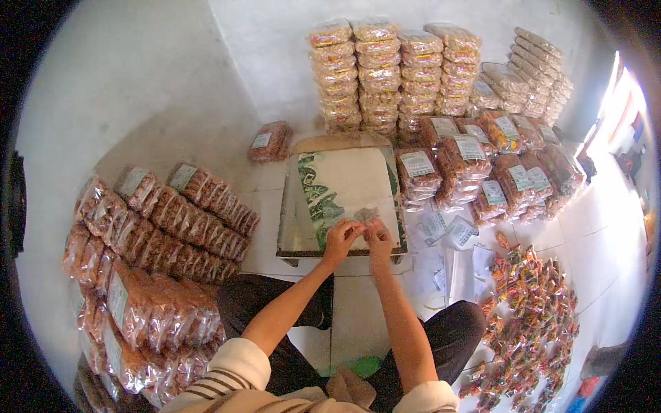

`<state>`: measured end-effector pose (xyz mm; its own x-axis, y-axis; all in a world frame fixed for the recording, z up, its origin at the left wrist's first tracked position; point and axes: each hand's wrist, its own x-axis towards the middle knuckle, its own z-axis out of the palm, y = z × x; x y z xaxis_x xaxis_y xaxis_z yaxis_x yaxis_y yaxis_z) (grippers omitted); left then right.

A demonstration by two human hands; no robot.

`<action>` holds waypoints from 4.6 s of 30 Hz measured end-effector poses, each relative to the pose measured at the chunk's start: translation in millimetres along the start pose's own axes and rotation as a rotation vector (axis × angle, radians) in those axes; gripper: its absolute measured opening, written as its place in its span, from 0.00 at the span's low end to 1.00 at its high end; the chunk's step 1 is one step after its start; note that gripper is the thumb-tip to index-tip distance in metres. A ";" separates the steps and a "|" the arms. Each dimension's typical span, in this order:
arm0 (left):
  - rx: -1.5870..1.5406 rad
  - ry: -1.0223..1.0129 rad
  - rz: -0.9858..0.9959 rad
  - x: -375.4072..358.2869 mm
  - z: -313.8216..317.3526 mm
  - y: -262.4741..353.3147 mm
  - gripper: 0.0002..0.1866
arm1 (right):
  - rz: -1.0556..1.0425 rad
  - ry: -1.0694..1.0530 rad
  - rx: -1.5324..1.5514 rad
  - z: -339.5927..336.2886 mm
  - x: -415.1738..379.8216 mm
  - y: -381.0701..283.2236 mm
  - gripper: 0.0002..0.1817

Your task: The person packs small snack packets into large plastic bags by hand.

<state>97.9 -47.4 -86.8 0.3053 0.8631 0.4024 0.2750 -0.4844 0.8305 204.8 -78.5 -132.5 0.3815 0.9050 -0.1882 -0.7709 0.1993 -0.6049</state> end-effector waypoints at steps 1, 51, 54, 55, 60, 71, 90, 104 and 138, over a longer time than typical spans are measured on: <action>0.002 0.000 0.001 0.2 -0.2 0.9 0.09 | -0.160 -0.011 -0.402 8.0 -7.5 -2.1 0.18; 0.225 -0.136 0.028 32.2 25.9 -76.3 0.13 | -0.422 0.276 -0.796 -27.6 77.1 59.1 0.30; 0.281 -0.048 0.015 23.4 40.1 -102.2 0.16 | -0.584 0.258 -1.585 -13.0 66.8 41.5 0.32; 0.274 -0.052 0.011 23.0 42.0 -101.9 0.16 | -0.551 0.219 -1.543 -10.6 65.7 38.9 0.32; 0.566 -0.064 0.121 21.8 48.8 -100.1 0.22 | -0.492 0.238 -0.854 -14.2 65.7 43.9 0.29; 0.861 -0.205 0.135 37.5 45.1 -105.5 0.23 | -0.501 -0.102 -1.613 -52.7 19.8 35.6 0.28; 0.259 -0.405 0.617 91.1 161.9 110.1 0.06 | -0.441 0.357 -1.442 -121.0 -234.1 -385.5 0.14; -0.081 -1.106 0.119 -114.0 415.9 114.4 0.08 | -0.186 0.948 -1.228 -379.7 -248.4 -271.7 0.13; -1.214 -0.947 -0.564 -3.0 232.5 211.7 0.21 | -0.833 0.339 -1.319 -78.2 -161.6 -310.9 0.26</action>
<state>367.2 -185.8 -1.8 0.9625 0.2701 -0.0243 -0.1566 0.6267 0.7633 422.7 -316.1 25.5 0.6811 0.5572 0.4750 0.5935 -0.0402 -0.8038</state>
